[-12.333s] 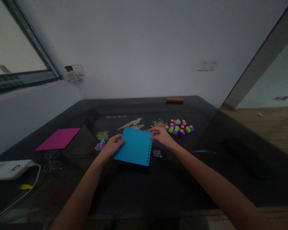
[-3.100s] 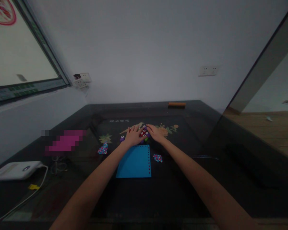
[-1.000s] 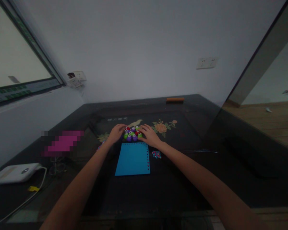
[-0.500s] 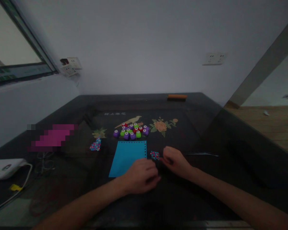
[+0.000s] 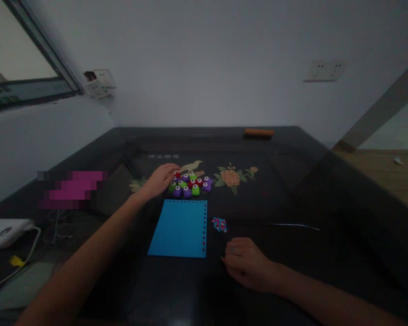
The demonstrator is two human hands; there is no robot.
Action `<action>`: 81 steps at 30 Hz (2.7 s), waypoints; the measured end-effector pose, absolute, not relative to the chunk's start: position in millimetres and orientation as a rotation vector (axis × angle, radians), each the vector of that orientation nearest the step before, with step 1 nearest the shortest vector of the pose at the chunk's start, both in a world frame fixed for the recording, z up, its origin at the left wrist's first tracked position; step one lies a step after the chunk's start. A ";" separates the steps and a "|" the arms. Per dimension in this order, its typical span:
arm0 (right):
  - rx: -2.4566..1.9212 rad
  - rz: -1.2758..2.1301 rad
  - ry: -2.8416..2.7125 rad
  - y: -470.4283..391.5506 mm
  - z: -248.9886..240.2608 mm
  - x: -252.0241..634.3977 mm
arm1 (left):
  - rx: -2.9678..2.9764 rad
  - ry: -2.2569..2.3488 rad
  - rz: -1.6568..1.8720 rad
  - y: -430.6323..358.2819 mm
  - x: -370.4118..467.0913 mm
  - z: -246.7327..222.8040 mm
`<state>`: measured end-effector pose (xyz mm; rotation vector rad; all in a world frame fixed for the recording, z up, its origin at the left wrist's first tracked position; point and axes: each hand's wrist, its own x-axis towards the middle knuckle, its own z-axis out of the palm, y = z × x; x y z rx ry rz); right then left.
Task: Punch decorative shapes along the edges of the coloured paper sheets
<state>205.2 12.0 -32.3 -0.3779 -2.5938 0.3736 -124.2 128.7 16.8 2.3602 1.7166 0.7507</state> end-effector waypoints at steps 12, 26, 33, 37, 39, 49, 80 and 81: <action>-0.372 0.391 -2.590 12.6 -27.9 203.9 | 2.275 1.837 0.614 116.7 -158.3 -8.9; -0.433 0.609 -2.496 9.6 -28.0 208.4 | 2.876 0.772 0.883 -16.0 -5.4 24.7; -0.368 0.707 -2.551 1.4 -33.8 212.3 | 2.858 0.261 0.647 -46.3 25.1 -18.7; -0.318 0.602 -2.664 -1.3 -33.6 212.7 | 2.870 0.295 0.469 -38.3 15.4 -16.3; -0.284 0.553 -2.743 -3.4 -32.7 213.3 | 2.870 0.305 0.385 -37.8 14.4 -13.6; -0.168 0.552 -2.978 -16.3 -25.5 207.4 | 2.910 0.267 0.203 -40.3 15.2 -12.8; -0.155 0.533 -2.978 -17.3 -26.3 205.2 | 2.940 0.276 0.223 -40.9 17.5 -11.4; -0.151 0.535 -2.979 -17.3 -26.0 205.2 | 2.941 0.278 0.219 -41.0 17.6 -11.0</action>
